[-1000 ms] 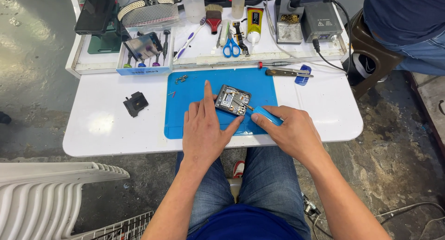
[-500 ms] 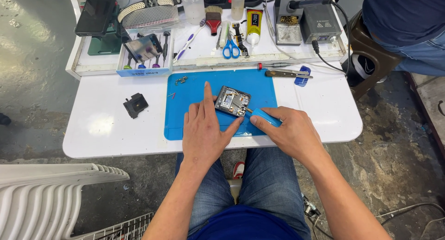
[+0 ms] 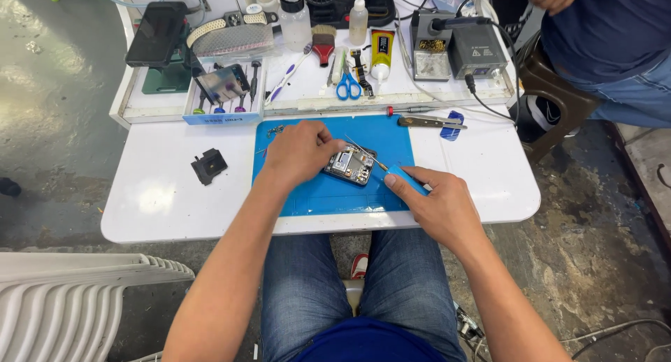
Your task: A person uses a blue prying tool to carefully remove or adjust a circuit board inside a mobile phone at a repair workbench.
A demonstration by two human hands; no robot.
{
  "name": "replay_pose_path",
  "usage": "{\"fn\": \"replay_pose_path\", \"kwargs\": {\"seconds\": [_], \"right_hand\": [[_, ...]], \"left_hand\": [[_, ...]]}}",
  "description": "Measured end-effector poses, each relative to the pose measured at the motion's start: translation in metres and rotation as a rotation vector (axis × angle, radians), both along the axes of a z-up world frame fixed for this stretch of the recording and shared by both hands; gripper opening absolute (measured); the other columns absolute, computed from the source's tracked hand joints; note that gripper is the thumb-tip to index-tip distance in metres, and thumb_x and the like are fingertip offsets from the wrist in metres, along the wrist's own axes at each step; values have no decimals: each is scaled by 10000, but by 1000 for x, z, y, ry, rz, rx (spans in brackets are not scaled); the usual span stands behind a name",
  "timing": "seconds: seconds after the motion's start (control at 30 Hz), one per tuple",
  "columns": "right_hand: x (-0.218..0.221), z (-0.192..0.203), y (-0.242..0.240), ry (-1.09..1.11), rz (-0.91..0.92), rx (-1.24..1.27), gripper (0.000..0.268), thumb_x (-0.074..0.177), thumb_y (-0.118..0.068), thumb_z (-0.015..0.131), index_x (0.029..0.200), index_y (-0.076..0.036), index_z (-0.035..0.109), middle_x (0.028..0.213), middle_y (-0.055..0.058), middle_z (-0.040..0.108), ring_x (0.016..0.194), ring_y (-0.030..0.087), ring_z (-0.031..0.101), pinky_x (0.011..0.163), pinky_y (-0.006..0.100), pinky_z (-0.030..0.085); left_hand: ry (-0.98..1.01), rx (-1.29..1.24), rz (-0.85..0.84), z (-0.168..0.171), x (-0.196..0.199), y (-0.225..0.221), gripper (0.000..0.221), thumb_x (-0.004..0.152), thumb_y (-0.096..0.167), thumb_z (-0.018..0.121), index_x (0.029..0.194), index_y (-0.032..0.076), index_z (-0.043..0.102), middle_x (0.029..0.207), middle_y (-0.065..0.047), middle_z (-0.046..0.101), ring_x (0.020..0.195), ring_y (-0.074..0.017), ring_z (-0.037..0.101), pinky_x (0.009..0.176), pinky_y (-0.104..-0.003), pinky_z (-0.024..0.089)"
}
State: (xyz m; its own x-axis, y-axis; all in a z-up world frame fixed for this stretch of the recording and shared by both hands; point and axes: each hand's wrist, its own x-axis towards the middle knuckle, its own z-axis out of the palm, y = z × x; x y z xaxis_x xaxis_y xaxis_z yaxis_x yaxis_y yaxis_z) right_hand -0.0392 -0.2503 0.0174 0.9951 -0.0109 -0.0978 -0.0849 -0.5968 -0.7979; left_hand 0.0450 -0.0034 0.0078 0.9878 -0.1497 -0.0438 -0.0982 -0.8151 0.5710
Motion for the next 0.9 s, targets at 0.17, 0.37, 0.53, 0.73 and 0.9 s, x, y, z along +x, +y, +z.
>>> {"fn": "replay_pose_path", "kwargs": {"seconds": [0.17, 0.37, 0.53, 0.73, 0.9], "right_hand": [[0, -3, -2, 0, -3, 32, 516, 959, -440, 712, 1222, 2, 756, 926, 281, 758, 838, 406, 768, 575, 423, 649], [-4, 13, 2, 18, 33, 2, 526, 944, -433, 720, 1225, 10, 751, 947, 294, 759, 863, 415, 764, 636, 445, 664], [-3, 16, 5, 20, 79, -48, 512, 931, -431, 734, 1207, -1, 767, 968, 295, 770, 904, 452, 764, 674, 480, 664], [-1, 16, 5, 27, 92, -76, 489, 922, -420, 746, 1205, -24, 776, 980, 271, 781, 925, 436, 767, 703, 478, 651], [0, 17, 6, 33, 107, -87, 489, 915, -415, 746, 1196, -16, 779, 987, 278, 784, 962, 449, 762, 740, 512, 644]], "left_hand": [[52, -71, -26, -31, 26, 16, 287, 1048, 256, 544, 909, 150, 772, 675, -4, 715, 565, -178, 697, 484, -363, 536], [66, -25, -62, -20, 14, 19, 393, 1101, 249, 404, 971, 20, 696, 677, -132, 642, 553, -224, 628, 479, -364, 480], [77, -16, -6, -8, -9, 26, 467, 1130, 325, 419, 818, 74, 660, 601, -93, 606, 488, -166, 574, 443, -283, 457], [16, 18, -54, 27, -51, 18, 311, 1009, 161, 625, 1292, 52, 690, 982, -146, 758, 807, -276, 760, 662, -377, 612], [-114, -129, -96, 20, -68, 6, 505, 939, 223, 783, 1368, -14, 662, 1181, -233, 713, 908, -320, 721, 749, -453, 598]]}}
